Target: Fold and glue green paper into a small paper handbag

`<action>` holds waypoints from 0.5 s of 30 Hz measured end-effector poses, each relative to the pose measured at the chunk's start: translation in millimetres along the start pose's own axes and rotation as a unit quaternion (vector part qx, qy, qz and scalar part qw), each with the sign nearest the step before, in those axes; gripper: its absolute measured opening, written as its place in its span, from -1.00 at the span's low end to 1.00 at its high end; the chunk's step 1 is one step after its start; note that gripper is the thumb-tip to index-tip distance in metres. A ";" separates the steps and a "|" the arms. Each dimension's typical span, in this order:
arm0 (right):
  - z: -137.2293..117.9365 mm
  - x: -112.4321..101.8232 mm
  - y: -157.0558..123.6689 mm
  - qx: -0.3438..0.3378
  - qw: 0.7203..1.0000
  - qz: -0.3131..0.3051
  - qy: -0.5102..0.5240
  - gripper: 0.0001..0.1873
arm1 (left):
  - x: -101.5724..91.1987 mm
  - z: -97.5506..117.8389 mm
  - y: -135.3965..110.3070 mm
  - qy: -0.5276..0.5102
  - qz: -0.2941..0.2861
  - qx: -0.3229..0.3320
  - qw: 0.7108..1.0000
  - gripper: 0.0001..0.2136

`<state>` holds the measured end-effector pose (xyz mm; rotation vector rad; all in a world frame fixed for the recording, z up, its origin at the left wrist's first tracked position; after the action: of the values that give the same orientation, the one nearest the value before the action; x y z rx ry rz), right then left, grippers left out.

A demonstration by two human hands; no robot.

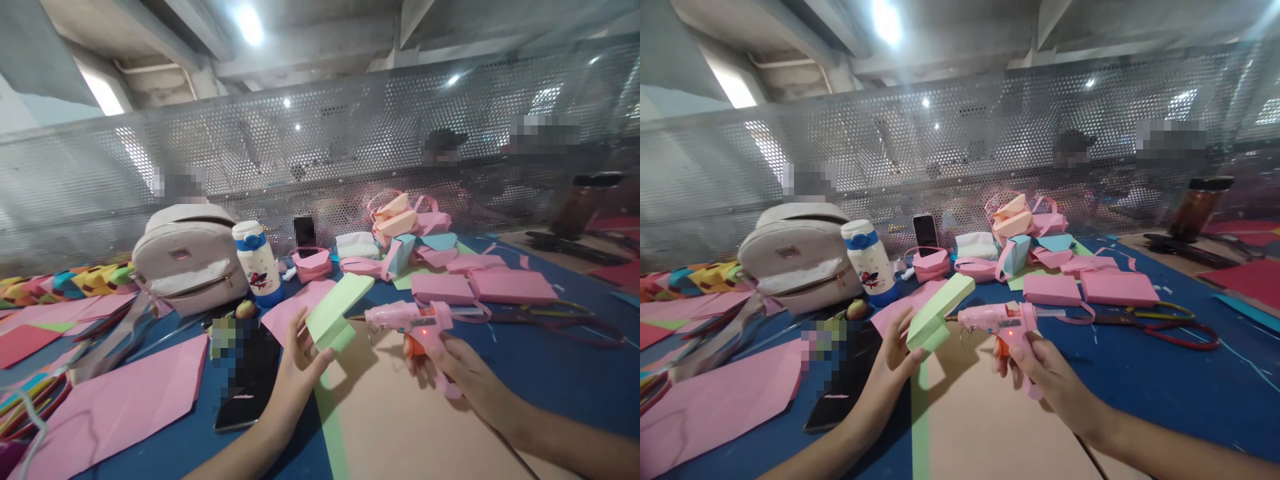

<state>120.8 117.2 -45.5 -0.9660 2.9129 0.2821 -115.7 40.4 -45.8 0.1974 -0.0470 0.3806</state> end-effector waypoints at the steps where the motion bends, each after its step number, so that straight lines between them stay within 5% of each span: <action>1: 1.2 -0.5 -0.2 0.000 1.000 0.002 -0.001 -0.41 | -0.1 1.2 -0.8 0.000 0.007 -0.005 1.000 -0.24; 10: 2.9 -0.7 2.6 -0.008 1.000 0.014 -0.014 -0.37 | -4.1 -3.2 -1.6 -0.061 0.039 -0.023 0.997 -0.33; 15: -1.3 -32.6 2.4 0.021 0.987 0.039 -0.151 -0.46 | -7.5 -6.8 -0.5 -0.059 0.029 -0.020 0.998 -0.37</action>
<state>145.5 137.9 -40.1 -0.7298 2.6704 0.3368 -122.4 38.6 -53.1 0.1790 -0.1771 0.4245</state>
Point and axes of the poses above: each hand's wrist, its own y-axis towards the middle knuckle, its own x-axis out of the palm, z = x × y, the point moved 5 cm from there along y, towards the middle knuckle, and after that the axes turned 1 degree about -x, right-handed, at the moved point
